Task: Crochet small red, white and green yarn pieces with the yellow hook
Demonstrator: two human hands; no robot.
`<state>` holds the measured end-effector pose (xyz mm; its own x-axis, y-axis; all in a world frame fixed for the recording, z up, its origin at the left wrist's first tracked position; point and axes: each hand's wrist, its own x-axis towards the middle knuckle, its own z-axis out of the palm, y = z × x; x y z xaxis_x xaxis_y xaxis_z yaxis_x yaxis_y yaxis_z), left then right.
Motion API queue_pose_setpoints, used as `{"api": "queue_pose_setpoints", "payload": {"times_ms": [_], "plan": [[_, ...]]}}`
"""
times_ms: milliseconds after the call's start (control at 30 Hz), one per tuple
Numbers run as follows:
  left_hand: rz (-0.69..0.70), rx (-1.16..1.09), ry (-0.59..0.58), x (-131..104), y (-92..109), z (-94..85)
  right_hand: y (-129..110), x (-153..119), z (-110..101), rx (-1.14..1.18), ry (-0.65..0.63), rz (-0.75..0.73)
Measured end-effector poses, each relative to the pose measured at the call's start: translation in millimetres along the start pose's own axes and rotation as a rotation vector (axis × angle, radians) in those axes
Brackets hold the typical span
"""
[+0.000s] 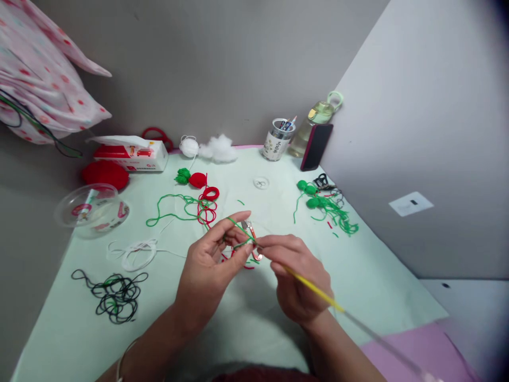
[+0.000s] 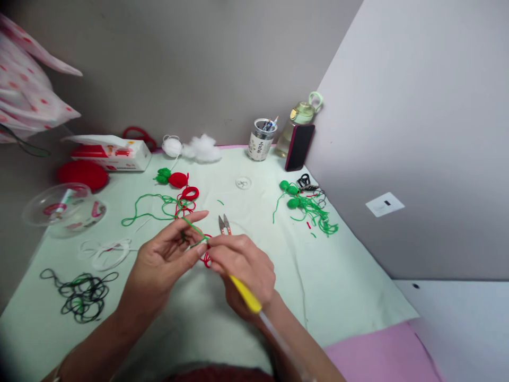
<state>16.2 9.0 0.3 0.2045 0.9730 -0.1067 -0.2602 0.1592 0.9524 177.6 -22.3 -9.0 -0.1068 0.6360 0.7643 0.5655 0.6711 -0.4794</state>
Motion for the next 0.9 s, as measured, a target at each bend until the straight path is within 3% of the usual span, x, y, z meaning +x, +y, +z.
{"api": "queue_pose_setpoints", "payload": {"times_ms": [133,267,367,633,900], "plan": [[0.016,-0.021,0.028,-0.8,0.0,4.5,-0.6,-5.3,4.7,-0.238,-0.015,-0.044],[-0.028,-0.078,0.001,-1.0,2.4,6.5,0.2,-1.5,6.1,-0.038,0.072,0.035],[-0.028,-0.102,0.01,-0.4,4.7,5.0,-0.5,2.2,3.8,0.04,0.06,0.062],[-0.006,-0.114,0.077,0.0,2.4,1.5,-1.4,-5.2,3.6,-0.033,0.013,0.004],[-0.026,-0.12,0.058,3.2,3.5,1.8,0.9,-0.6,5.7,0.264,0.15,0.195]]}}
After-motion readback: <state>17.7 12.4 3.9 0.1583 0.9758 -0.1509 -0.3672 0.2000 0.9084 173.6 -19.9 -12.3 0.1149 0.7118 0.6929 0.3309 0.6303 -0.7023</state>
